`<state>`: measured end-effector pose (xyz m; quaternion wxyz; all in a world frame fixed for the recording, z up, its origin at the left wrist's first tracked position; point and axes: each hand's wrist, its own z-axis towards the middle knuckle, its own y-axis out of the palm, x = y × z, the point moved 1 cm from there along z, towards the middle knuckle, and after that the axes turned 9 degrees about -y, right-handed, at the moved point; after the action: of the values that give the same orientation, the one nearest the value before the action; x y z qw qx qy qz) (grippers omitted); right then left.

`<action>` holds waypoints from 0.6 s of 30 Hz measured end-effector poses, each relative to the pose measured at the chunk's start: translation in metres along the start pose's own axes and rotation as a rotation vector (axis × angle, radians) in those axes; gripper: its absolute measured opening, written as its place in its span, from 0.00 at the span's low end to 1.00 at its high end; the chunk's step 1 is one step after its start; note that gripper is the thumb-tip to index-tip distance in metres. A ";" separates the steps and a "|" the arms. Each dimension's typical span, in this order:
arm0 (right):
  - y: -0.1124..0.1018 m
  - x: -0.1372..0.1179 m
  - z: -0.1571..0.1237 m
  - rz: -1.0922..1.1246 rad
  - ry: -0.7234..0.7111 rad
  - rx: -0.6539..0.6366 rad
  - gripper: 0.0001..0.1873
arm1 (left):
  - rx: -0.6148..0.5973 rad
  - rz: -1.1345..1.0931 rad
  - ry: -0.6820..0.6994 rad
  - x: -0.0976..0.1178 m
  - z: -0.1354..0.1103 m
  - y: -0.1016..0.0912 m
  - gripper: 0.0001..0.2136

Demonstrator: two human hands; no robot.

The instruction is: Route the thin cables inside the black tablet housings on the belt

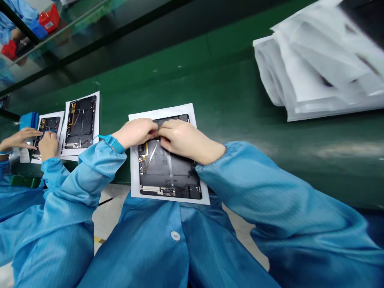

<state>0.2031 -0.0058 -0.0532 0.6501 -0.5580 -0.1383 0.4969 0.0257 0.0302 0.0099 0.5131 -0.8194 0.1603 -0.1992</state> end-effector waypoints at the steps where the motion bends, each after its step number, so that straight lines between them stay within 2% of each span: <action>1: 0.001 0.003 -0.001 0.028 0.023 0.043 0.15 | 0.019 0.015 -0.013 0.002 -0.005 -0.002 0.05; 4: -0.001 0.011 -0.002 0.085 0.118 0.175 0.15 | 0.100 0.078 -0.140 0.002 -0.033 -0.003 0.10; 7: -0.005 0.007 -0.001 0.155 0.164 0.254 0.14 | 0.047 0.188 -0.278 0.001 -0.068 0.009 0.11; 10: -0.006 -0.014 0.007 0.318 0.114 0.174 0.12 | 0.010 0.227 -0.259 0.003 -0.093 0.026 0.09; 12: -0.003 -0.030 0.014 0.414 0.045 0.016 0.10 | 0.113 0.211 -0.208 0.006 -0.103 0.032 0.09; 15: 0.008 -0.044 0.023 0.459 -0.015 -0.196 0.05 | 0.362 0.097 -0.102 0.012 -0.111 0.038 0.11; 17: 0.013 -0.044 0.026 0.478 -0.024 -0.224 0.06 | 0.534 -0.060 -0.081 0.015 -0.115 0.042 0.12; 18: 0.014 -0.041 0.026 0.497 -0.032 -0.210 0.06 | 0.607 -0.154 -0.120 0.016 -0.117 0.044 0.14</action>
<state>0.1579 -0.0251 -0.0416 0.4444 -0.6315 -0.0580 0.6327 -0.0206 -0.0864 0.0182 0.7262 -0.6488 0.0005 -0.2273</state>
